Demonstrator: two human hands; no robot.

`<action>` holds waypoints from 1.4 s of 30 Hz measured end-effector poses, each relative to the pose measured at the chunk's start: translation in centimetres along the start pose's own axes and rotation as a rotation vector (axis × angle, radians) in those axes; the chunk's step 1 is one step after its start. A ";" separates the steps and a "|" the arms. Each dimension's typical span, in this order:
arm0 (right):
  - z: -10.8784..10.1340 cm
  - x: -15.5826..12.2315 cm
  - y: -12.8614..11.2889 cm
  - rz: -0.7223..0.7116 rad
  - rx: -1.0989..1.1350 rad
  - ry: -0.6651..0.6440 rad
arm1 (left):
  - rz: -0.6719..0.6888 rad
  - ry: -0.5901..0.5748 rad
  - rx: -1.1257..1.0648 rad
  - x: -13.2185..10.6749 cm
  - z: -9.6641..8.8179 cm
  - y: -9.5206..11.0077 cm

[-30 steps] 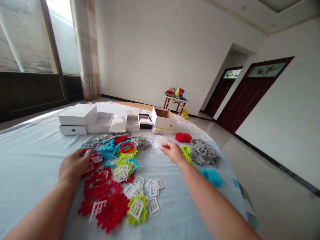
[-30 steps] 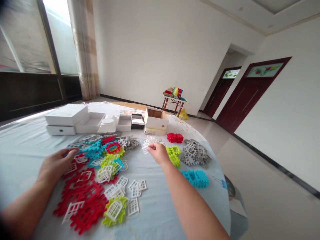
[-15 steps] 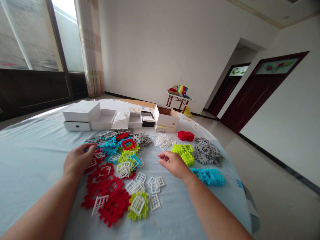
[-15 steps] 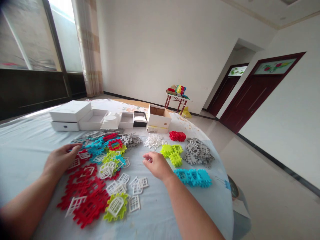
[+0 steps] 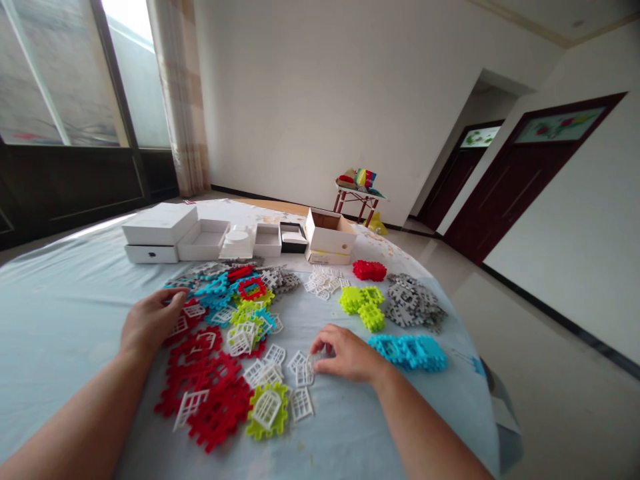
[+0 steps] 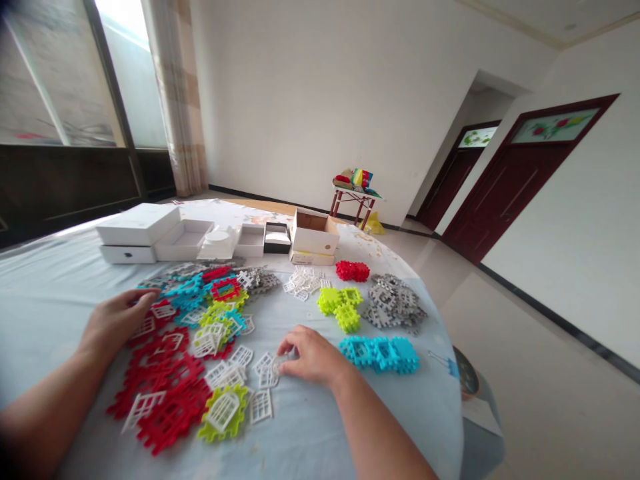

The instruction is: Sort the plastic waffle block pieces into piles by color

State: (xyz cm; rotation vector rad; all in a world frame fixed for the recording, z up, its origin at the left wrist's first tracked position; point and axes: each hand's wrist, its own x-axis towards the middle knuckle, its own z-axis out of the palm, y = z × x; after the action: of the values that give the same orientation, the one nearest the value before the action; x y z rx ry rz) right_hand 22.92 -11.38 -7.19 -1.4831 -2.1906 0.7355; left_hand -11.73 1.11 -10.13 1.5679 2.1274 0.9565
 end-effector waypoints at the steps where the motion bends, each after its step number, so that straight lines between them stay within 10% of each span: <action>1: 0.0 0.0 -0.1 0.008 0.036 0.017 | -0.001 -0.003 0.003 0.0 0.0 0.0; 11: -0.6 3.6 1.5 0.095 0.245 0.179 | -0.010 -0.022 0.036 0.1 -0.2 0.3; 19: -4.4 9.5 4.8 0.238 -0.100 0.699 | 0.010 -0.018 0.039 0.6 0.0 -0.2; 35: 1.0 15.3 2.1 0.111 -0.556 0.345 | -0.021 -0.047 0.037 0.6 -0.1 -0.4; 42: 0.0 14.1 1.1 0.012 -0.126 0.377 | 0.003 -0.040 0.046 0.5 -0.3 -0.3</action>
State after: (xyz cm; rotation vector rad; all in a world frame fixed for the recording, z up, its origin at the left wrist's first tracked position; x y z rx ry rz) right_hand 18.60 2.05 -7.45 -1.5504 -1.9682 0.2924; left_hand -12.29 1.47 -10.08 1.5985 2.1346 0.8754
